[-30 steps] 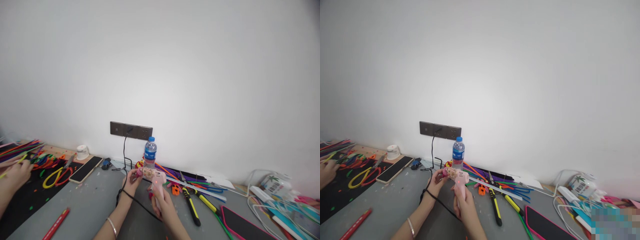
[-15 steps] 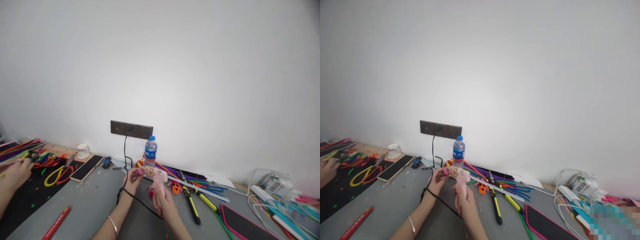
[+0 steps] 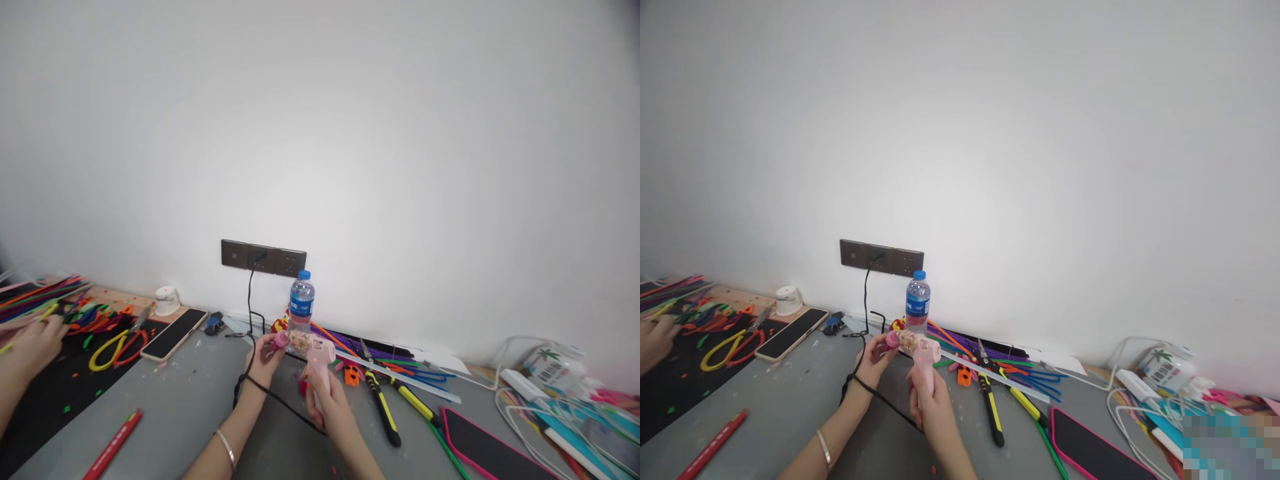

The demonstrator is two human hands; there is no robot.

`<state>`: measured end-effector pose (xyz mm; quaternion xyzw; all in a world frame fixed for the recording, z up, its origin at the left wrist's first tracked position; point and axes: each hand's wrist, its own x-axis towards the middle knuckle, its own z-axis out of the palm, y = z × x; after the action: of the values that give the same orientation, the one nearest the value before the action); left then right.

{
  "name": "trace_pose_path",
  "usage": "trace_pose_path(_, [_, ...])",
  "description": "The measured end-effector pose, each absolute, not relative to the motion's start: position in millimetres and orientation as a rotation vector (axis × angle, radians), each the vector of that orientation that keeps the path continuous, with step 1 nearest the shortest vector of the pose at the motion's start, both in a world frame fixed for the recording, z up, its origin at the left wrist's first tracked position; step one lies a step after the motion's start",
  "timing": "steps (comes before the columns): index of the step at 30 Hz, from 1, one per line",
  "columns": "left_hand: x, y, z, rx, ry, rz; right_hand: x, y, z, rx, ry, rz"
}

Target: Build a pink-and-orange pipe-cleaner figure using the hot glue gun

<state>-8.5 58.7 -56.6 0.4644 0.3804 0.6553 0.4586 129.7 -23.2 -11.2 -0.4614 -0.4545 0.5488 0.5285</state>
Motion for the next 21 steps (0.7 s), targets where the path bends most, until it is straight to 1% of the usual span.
trace_pose_path(21, [-9.6, 57.7, -55.0, 1.168, 0.957, 1.613, 129.5, -22.4, -14.5, -1.003, -1.128, 1.302])
